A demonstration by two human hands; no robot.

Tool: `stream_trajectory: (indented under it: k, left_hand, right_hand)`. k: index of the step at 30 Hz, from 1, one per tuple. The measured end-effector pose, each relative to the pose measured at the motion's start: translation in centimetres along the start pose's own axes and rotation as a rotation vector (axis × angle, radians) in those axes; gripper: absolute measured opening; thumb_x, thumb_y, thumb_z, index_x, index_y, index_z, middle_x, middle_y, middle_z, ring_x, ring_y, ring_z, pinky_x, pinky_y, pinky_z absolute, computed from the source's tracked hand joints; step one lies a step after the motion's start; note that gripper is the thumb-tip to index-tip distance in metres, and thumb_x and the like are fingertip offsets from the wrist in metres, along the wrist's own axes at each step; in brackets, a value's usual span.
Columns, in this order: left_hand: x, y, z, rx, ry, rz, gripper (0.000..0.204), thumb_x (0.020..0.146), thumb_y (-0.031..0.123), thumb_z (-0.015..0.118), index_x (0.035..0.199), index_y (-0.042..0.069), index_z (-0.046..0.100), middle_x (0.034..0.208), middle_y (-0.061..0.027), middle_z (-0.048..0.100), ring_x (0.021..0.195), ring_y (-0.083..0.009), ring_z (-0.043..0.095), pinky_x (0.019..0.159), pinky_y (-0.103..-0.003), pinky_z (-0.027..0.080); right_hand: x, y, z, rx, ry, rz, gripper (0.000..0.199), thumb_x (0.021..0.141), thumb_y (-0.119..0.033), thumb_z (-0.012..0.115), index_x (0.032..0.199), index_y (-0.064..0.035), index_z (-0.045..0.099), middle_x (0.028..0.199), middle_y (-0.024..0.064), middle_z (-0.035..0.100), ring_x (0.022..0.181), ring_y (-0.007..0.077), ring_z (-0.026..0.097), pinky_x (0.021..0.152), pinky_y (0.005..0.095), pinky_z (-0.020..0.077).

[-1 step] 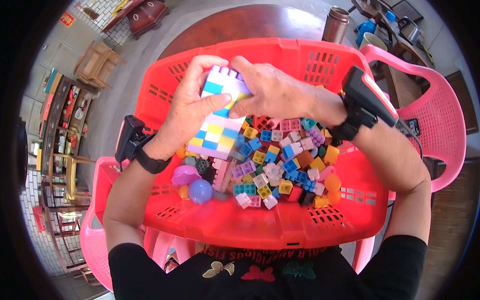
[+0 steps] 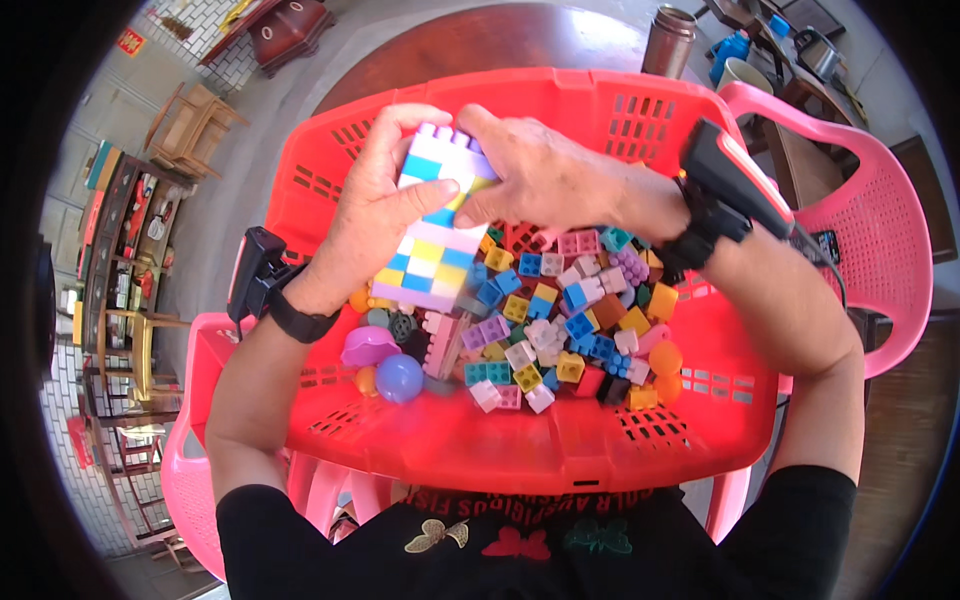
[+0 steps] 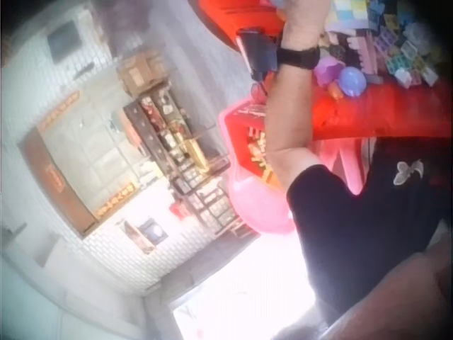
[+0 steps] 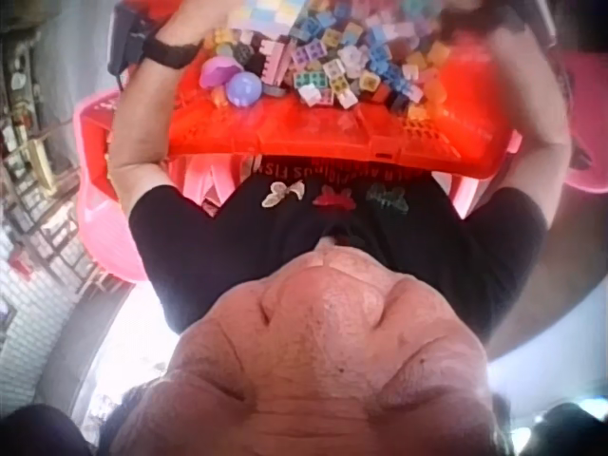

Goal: The person is assembling plastic toy building blocks from a basket.

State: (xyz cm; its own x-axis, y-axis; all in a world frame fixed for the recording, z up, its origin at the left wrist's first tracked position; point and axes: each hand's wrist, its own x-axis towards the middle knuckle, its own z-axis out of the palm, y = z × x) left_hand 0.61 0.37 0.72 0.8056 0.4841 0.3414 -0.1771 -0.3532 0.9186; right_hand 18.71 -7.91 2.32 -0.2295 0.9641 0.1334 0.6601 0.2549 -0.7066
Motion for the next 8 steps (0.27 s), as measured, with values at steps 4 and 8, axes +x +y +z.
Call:
stream_trajectory:
  k: [4,8]
  left_hand:
    - [0.5,-1.2,-0.9,0.114,-0.004,-0.05,0.045,0.084,0.014,0.065,0.122,0.011,0.042,0.104,-0.0094,0.057,0.097,-0.0185,0.058,0.082,-0.032,0.047]
    - [0.4,-2.2,-1.3,0.274,-0.005,-0.21,0.073,0.081,0.024,0.069,0.139,0.013,0.026,0.114,-0.0132,0.058,0.104,-0.0257,0.059,0.085,-0.036,0.047]
  right_hand:
    - [1.0,1.7,1.0,0.089,0.102,-0.005,0.056,0.076,-0.024,0.075,0.113,0.0008,0.043,0.082,0.0152,0.061,0.073,0.0261,0.062,0.064,0.0355,0.0487]
    - [1.4,3.1,0.2,0.248,-0.083,0.143,0.044,0.082,-0.02,0.069,0.113,-0.0043,0.043,0.079,0.0092,0.06,0.066,0.0152,0.061,0.059,0.0288,0.05]
